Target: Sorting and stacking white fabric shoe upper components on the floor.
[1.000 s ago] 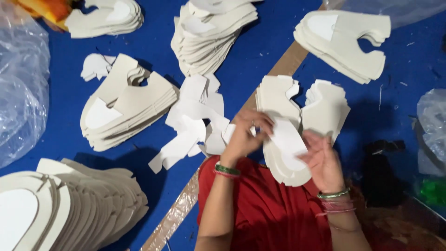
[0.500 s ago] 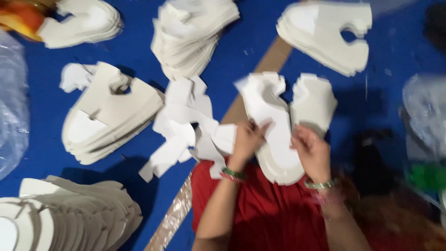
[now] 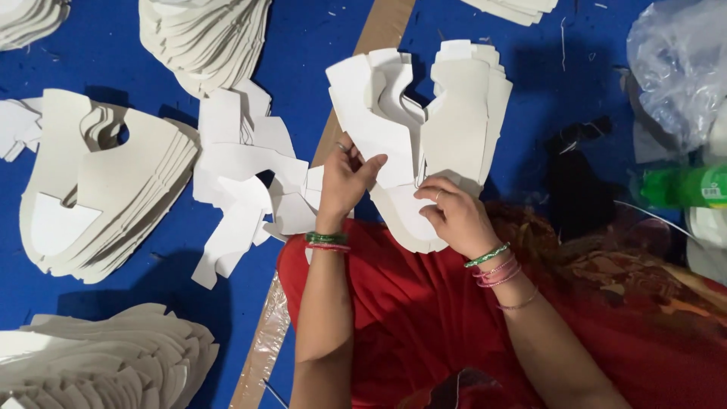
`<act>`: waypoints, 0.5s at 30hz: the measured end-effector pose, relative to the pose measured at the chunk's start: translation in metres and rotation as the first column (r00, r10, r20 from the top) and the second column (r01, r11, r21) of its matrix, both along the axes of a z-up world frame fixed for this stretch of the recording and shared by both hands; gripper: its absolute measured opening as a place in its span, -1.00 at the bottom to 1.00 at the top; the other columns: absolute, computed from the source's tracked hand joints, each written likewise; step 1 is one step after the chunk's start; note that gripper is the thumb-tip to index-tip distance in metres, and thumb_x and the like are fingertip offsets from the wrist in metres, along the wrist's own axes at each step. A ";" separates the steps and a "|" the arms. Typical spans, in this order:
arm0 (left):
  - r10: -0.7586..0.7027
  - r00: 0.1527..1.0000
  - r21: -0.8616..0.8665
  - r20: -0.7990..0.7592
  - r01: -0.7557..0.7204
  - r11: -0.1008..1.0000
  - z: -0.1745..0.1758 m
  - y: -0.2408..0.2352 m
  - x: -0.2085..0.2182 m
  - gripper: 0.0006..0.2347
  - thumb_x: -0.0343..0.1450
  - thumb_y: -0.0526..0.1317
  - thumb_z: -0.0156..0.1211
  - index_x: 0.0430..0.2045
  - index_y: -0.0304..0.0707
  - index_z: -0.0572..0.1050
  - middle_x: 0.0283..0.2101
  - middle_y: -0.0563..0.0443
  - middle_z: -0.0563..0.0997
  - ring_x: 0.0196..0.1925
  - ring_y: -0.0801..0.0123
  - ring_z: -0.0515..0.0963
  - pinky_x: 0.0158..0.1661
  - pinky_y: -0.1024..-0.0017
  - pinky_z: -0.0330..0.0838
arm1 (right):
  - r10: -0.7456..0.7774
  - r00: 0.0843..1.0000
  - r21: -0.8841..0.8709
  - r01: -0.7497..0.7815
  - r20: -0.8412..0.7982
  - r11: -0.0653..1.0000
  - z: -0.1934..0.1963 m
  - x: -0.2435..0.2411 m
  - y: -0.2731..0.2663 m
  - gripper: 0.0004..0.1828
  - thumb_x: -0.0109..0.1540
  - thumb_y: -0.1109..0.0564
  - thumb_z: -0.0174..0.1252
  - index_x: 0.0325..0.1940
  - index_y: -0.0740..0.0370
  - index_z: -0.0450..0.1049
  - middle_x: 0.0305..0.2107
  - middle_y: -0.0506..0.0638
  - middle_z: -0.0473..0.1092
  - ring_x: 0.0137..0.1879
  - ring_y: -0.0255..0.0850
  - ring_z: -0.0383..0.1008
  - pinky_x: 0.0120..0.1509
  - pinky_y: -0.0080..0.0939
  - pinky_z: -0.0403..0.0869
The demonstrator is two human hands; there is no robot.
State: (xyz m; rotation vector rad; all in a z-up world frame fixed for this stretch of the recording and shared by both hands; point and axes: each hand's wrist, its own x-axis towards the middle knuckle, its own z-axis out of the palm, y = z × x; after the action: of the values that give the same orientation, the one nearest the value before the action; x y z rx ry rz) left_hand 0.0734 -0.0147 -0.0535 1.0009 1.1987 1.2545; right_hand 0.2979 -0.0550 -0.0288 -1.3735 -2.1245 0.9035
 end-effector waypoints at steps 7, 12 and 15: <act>-0.071 0.990 -0.081 -0.120 0.062 0.995 -0.019 0.008 -0.003 -0.79 0.41 -0.38 0.41 -0.26 -0.43 0.43 -0.49 0.17 0.46 -0.53 0.64 0.42 -0.51 0.59 0.35 | -0.052 0.997 -0.187 0.062 0.061 0.980 0.009 -0.004 0.006 -0.72 0.15 0.24 0.29 -0.05 0.21 0.57 0.02 -0.08 0.49 -0.28 -0.12 0.57 -0.09 -0.19 0.55; -0.093 0.980 -0.101 -0.177 0.076 0.992 -0.007 0.009 0.000 -0.81 0.38 -0.37 0.37 -0.25 -0.37 0.45 -0.50 0.17 0.52 -0.56 0.66 0.41 -0.54 0.61 0.32 | -0.043 0.999 -0.147 0.041 -0.010 0.988 0.001 -0.001 0.005 -0.71 0.14 0.25 0.30 -0.05 0.21 0.57 0.01 -0.06 0.48 -0.29 -0.14 0.55 -0.13 -0.21 0.55; -0.096 0.972 -0.085 -0.214 0.080 0.993 -0.003 0.009 0.002 -0.82 0.39 -0.38 0.36 -0.25 -0.38 0.45 -0.47 0.16 0.54 -0.56 0.66 0.42 -0.53 0.61 0.33 | -0.050 0.999 -0.155 0.047 -0.013 0.987 0.003 -0.002 0.006 -0.71 0.13 0.25 0.31 -0.05 0.20 0.57 0.01 -0.07 0.48 -0.32 -0.15 0.55 -0.14 -0.21 0.55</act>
State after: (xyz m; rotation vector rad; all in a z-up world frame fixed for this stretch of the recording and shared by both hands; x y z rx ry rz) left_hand 0.0756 -0.0055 -0.0562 1.1450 1.3447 1.0417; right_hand 0.2955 -0.0494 -0.0262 -1.4807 -2.0358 1.0753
